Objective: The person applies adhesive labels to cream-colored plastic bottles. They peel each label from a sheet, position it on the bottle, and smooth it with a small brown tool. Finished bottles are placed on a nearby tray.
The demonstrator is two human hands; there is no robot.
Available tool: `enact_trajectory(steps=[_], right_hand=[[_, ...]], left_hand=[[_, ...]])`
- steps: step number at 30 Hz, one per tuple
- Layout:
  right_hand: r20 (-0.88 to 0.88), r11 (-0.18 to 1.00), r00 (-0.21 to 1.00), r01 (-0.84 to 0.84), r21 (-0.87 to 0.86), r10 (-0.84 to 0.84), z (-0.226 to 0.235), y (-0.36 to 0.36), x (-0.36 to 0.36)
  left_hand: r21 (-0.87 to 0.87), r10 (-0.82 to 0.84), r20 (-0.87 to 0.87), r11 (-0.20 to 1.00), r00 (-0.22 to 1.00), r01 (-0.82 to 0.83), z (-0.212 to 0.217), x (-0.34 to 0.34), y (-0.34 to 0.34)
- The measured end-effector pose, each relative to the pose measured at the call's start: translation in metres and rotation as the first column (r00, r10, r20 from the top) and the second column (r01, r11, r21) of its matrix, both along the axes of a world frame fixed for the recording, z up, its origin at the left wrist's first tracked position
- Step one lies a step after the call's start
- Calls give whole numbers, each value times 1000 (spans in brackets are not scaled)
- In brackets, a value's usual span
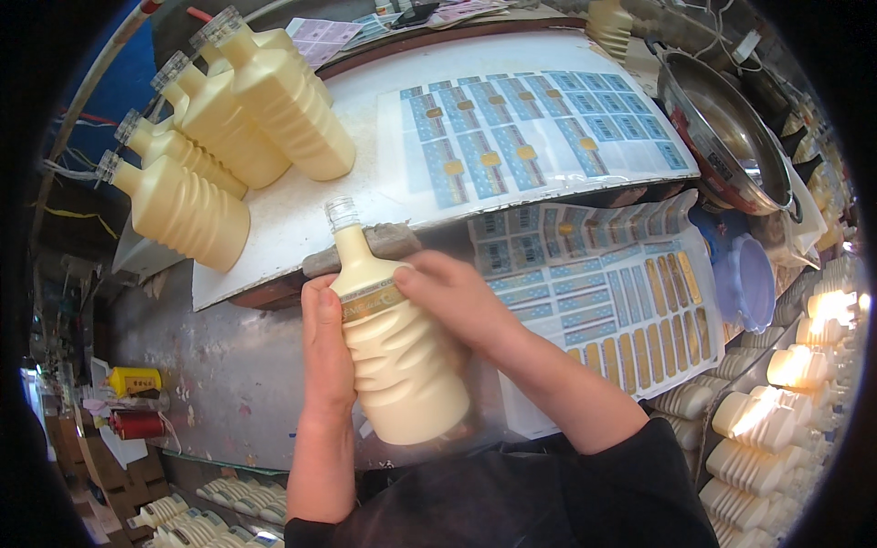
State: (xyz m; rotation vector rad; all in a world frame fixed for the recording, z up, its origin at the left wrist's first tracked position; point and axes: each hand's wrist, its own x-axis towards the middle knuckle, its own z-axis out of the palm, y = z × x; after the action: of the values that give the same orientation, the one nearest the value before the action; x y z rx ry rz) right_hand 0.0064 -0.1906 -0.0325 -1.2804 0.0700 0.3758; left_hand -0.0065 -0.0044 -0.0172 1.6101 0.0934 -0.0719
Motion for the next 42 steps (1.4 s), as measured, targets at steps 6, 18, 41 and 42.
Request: enact_trajectory(steps=[6, 18, 41, 42], right_hand=[[-4, 998, 1000, 10, -64, -10, 7, 3, -1], [511, 885, 850, 332, -326, -131, 59, 26, -14], [847, 652, 410, 547, -525, 338, 75, 16, -5], [840, 641, 324, 544, -541, 434, 81, 18, -9]], left_hand=[[-20, -20, -3, 1000, 1000, 20, 0, 1, 1], [-159, 11, 7, 987, 1000, -9, -1, -8, -2], [-561, 116, -143, 808, 983, -177, -7, -15, 6], [-575, 105, -145, 800, 984, -170, -6, -15, 7]])
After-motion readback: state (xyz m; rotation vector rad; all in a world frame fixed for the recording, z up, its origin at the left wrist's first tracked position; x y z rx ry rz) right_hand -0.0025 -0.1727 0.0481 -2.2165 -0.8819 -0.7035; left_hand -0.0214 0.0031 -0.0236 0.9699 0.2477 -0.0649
